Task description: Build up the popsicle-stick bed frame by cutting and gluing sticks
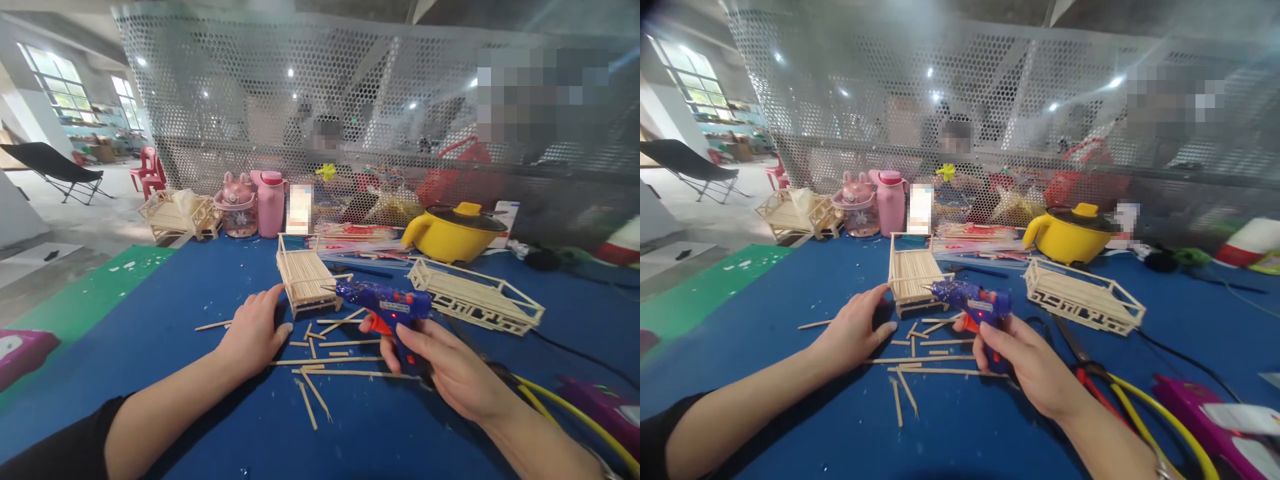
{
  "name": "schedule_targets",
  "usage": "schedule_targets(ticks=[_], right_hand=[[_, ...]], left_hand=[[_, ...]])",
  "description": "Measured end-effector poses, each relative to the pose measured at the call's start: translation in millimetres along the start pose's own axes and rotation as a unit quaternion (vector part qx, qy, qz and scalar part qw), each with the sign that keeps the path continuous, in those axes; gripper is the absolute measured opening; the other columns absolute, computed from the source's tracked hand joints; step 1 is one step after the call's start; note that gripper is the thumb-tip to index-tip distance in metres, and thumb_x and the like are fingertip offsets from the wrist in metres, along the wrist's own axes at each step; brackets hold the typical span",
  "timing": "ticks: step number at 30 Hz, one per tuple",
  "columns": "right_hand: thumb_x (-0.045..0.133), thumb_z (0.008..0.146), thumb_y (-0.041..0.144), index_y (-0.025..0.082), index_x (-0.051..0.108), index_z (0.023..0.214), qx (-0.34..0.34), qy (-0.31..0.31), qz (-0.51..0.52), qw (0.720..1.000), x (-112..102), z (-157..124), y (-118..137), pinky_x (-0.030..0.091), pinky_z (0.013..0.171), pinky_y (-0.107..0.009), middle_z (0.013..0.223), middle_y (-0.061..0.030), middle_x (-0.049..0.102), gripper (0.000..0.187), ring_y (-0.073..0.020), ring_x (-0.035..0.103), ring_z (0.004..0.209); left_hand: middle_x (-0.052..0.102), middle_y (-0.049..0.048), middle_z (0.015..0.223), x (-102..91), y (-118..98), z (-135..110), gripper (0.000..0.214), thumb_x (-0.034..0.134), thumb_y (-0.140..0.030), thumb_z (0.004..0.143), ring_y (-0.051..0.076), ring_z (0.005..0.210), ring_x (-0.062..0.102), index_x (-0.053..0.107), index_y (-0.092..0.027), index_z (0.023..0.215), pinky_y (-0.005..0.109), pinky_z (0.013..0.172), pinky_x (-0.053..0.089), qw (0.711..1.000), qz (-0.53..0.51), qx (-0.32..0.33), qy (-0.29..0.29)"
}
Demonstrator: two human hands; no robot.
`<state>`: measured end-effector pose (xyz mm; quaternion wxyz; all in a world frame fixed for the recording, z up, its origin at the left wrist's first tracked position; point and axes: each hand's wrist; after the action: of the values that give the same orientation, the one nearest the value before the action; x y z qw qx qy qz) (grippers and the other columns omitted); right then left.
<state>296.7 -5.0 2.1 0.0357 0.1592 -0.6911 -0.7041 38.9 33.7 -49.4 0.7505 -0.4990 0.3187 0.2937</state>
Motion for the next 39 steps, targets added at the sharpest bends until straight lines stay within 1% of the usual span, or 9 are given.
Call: schedule_targets(ticks=[3, 8, 11, 14, 17, 20, 24, 34, 39], right_hand=[[0.048, 0.083, 0.055, 0.02, 0.059, 0.085, -0.007, 0.015, -0.028, 0.999, 5, -2, 1, 0.041, 0.058, -0.032, 0.058, 0.0003, 0.054, 0.036, -0.0142, 0.047, 0.053], [0.044, 0.086, 0.055, 0.022, 0.05, 0.07, -0.025, -0.009, -0.103, 0.994, 18, 0, 0, 0.044, 0.061, -0.03, 0.056, 0.0013, 0.051, 0.037, -0.014, 0.048, 0.056], [0.043, 0.086, 0.055, 0.022, 0.05, 0.077, -0.033, -0.006, -0.12, 0.992, 25, 6, -1, 0.044, 0.058, -0.029, 0.059, 0.0017, 0.051, 0.034, -0.0135, 0.047, 0.055], [0.043, 0.087, 0.053, 0.022, 0.05, 0.09, -0.03, -0.009, -0.114, 0.993, 30, 12, -4, 0.043, 0.055, -0.028, 0.073, -0.0005, 0.056, 0.032, -0.012, 0.046, 0.054], [0.043, 0.088, 0.051, 0.021, 0.051, 0.092, -0.037, -0.016, -0.117, 0.992, 32, 14, -5, 0.043, 0.055, -0.029, 0.082, -0.0026, 0.059, 0.031, -0.0114, 0.047, 0.055], [0.043, 0.088, 0.051, 0.022, 0.052, 0.091, -0.045, -0.019, -0.127, 0.991, 32, 12, -5, 0.043, 0.056, -0.029, 0.08, -0.0025, 0.059, 0.031, -0.012, 0.047, 0.054], [0.043, 0.086, 0.055, 0.022, 0.054, 0.087, -0.051, -0.027, -0.137, 0.989, 32, 9, -4, 0.044, 0.055, -0.03, 0.07, -0.001, 0.056, 0.035, -0.0123, 0.047, 0.052], [0.044, 0.088, 0.051, 0.021, 0.053, 0.084, -0.036, -0.022, -0.119, 0.992, 29, 9, -10, 0.042, 0.055, -0.028, 0.077, -0.0019, 0.058, 0.032, -0.0106, 0.046, 0.053], [0.044, 0.088, 0.052, 0.021, 0.054, 0.083, -0.034, -0.026, -0.112, 0.993, 27, 10, -13, 0.041, 0.054, -0.028, 0.07, -0.0005, 0.057, 0.033, -0.011, 0.046, 0.054]], left_hand=[[0.064, 0.0054, 0.088, -4.5, -3, -2, 0.049, 0.056, -0.035, 0.077, 0.026, 0.084, 0.061, 0.047, -0.021, 0.123, 0.041, 0.076, 0.047, 0.999, 0.007, -0.034, 0.033], [0.065, 0.0053, 0.104, 0.2, -3, 3, 0.051, 0.059, -0.028, 0.076, 0.022, 0.097, 0.06, 0.043, -0.021, 0.124, 0.038, 0.087, 0.046, 0.995, -0.089, -0.036, 0.001], [0.067, 0.0051, 0.1, 3.8, -2, 6, 0.044, 0.059, -0.025, 0.076, 0.02, 0.094, 0.062, 0.048, -0.019, 0.118, 0.036, 0.086, 0.046, 0.992, -0.116, -0.053, 0.005], [0.068, 0.0055, 0.093, 4.1, -4, 6, 0.025, 0.058, -0.027, 0.078, 0.022, 0.089, 0.062, 0.058, -0.018, 0.102, 0.037, 0.081, 0.047, 0.995, -0.081, -0.051, 0.005], [0.068, 0.0048, 0.09, 3.7, -5, 7, 0.015, 0.058, -0.028, 0.078, 0.023, 0.087, 0.06, 0.063, -0.02, 0.091, 0.037, 0.078, 0.047, 0.999, -0.037, -0.029, 0.009], [0.067, 0.0042, 0.089, 4.6, -4, 7, 0.017, 0.06, -0.03, 0.078, 0.023, 0.087, 0.059, 0.064, -0.021, 0.092, 0.036, 0.077, 0.046, 0.999, -0.031, -0.019, 0.005], [0.066, 0.0033, 0.088, 5.9, -3, 7, 0.021, 0.063, -0.031, 0.075, 0.021, 0.082, 0.059, 0.06, -0.02, 0.093, 0.035, 0.075, 0.046, 0.997, -0.064, -0.047, -0.005], [0.063, 0.0022, 0.083, 6.3, -3, 7, 0.017, 0.062, -0.032, 0.075, 0.02, 0.076, 0.057, 0.054, -0.02, 0.084, 0.033, 0.068, 0.044, 0.996, -0.059, -0.061, -0.005], [0.062, 0.0019, 0.082, 7.5, -1, 7, 0.017, 0.061, -0.032, 0.075, 0.019, 0.075, 0.056, 0.052, -0.02, 0.083, 0.032, 0.067, 0.043, 0.997, -0.051, -0.06, -0.004]])
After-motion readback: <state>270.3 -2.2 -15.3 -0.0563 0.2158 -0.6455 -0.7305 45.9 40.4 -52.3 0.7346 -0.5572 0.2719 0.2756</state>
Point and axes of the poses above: each hand's wrist, its own z-axis towards the middle knuckle, its own x-axis out of the palm, y = z × x
